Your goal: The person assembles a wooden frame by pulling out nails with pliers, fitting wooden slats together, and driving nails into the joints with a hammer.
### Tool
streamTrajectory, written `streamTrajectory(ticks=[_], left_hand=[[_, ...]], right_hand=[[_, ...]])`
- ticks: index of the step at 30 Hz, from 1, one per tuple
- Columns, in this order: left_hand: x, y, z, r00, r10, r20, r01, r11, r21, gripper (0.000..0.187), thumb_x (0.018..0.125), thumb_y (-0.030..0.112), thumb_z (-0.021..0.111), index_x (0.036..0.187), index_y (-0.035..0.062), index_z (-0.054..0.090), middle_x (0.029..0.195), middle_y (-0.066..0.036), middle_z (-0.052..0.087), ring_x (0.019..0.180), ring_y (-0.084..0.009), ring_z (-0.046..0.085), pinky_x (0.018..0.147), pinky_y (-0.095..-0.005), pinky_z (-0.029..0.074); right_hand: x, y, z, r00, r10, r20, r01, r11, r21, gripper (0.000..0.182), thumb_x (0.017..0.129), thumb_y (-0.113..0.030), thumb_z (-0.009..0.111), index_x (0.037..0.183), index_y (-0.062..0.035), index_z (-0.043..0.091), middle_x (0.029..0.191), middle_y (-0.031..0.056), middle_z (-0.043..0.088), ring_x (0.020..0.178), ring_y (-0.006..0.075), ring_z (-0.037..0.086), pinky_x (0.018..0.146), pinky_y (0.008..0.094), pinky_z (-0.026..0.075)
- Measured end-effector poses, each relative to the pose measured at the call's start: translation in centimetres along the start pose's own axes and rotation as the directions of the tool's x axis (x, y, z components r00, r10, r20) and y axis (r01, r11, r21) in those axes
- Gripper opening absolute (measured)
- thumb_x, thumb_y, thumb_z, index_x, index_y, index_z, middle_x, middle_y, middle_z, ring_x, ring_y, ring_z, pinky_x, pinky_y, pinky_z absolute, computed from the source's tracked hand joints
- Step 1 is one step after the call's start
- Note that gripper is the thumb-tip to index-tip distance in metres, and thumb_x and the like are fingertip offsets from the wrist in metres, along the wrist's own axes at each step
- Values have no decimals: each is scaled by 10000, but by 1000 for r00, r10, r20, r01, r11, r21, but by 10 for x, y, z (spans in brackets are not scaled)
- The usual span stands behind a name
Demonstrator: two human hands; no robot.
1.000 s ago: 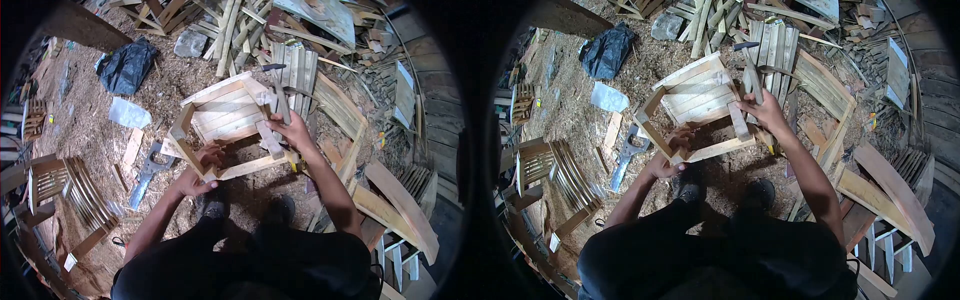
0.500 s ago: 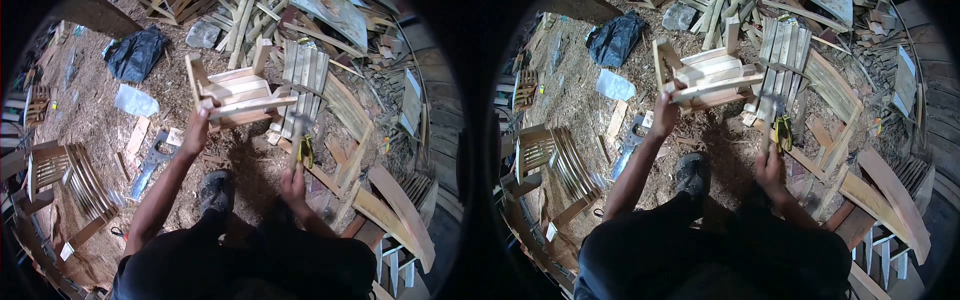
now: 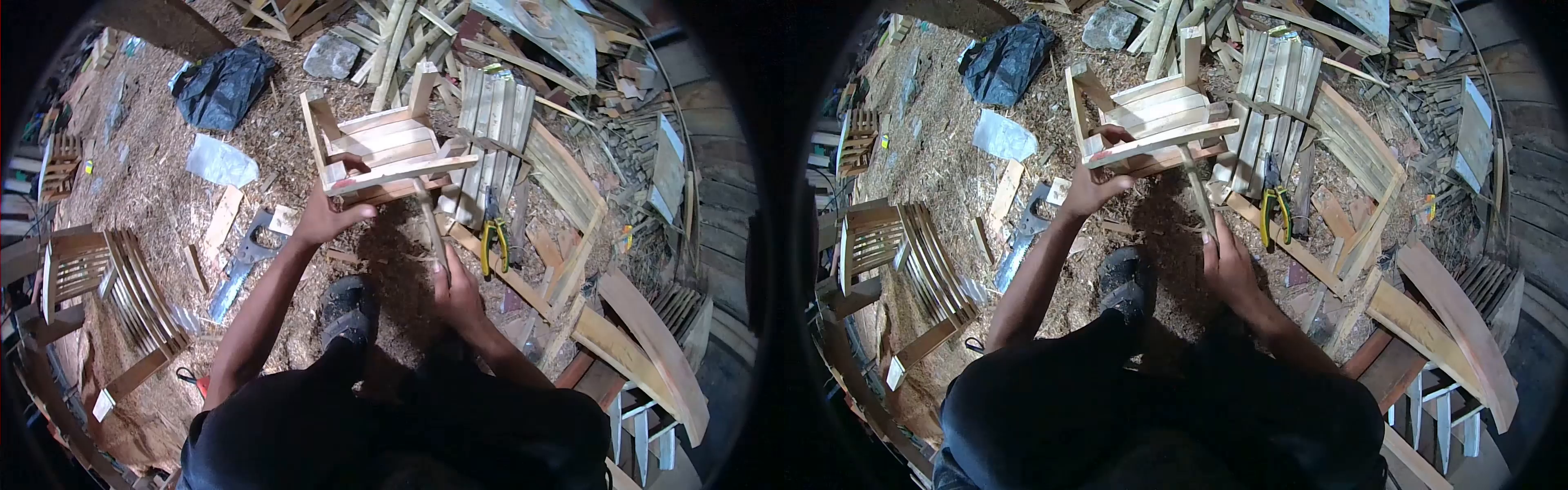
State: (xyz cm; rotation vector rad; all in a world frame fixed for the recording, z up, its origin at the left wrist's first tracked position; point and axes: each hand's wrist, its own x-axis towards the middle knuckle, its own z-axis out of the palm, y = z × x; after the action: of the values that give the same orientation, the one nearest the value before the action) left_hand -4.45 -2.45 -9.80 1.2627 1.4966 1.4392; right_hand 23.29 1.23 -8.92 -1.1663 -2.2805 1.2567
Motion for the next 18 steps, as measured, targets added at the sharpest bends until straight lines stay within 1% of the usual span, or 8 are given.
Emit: streamTrajectory(ticks=[2,5,7,8,11,13,17,18], left_hand=[[-3,-2,1,1000,0,-11,4,938,347,593,648,191,860,1125,44,540,1080,-97,586,1030,-223,580,900,-363,468],[-14,-43,-10,994,42,97,-81,888,453,520,655,186,843,1074,50,566,1075,-126,596,1037,-281,588,893,-385,479],[-16,-47,-7,991,82,108,-121,890,439,457,650,147,826,1026,53,584,1047,-136,607,1012,-313,593,882,-386,486],[-19,-50,-4,998,14,67,-41,907,418,445,652,140,823,1018,53,585,1028,-136,610,993,-320,598,874,-388,490],[-21,-49,3,996,-89,2,84,953,290,420,657,119,817,1001,44,586,1003,-130,615,960,-303,608,854,-380,498],[-19,-48,7,986,-159,-45,162,984,76,397,666,91,812,986,28,585,989,-117,619,932,-255,620,830,-362,509],[-18,-57,5,1000,14,-22,-9,973,229,408,683,61,801,1015,22,568,1005,-112,613,957,-204,604,824,-356,511],[-17,-49,6,990,-136,-33,139,984,113,447,689,61,798,1060,27,551,1054,-107,600,982,-208,595,837,-365,506]], right_hand=[[2,3,1,1000,26,8,-26,1000,6,441,935,-142,463,1316,74,409,1140,329,557,1073,461,549,921,457,452],[7,12,0,992,113,61,-112,994,-16,450,933,-148,466,1318,78,406,1127,342,557,1041,471,562,890,464,465],[8,14,-1,1000,4,-26,-3,999,32,452,933,-153,465,1313,85,407,1097,345,566,1006,471,577,861,470,473],[7,15,-3,1000,11,-25,-10,999,31,452,933,-153,465,1313,85,407,1097,345,566,1006,471,577,861,470,473],[11,9,-12,978,189,90,-184,981,-60,447,931,-143,469,1311,84,410,1069,342,577,978,468,588,835,467,482],[13,10,-13,999,44,-8,-44,999,17,442,925,-129,473,1312,76,415,1064,338,581,958,463,598,817,456,495],[13,19,-6,999,-48,21,48,998,-39,441,924,-126,478,1315,68,416,1064,337,581,933,460,607,796,456,504],[12,8,-7,999,-43,21,43,999,-9,442,925,-130,478,1314,70,416,1066,337,580,926,460,609,790,461,505]])
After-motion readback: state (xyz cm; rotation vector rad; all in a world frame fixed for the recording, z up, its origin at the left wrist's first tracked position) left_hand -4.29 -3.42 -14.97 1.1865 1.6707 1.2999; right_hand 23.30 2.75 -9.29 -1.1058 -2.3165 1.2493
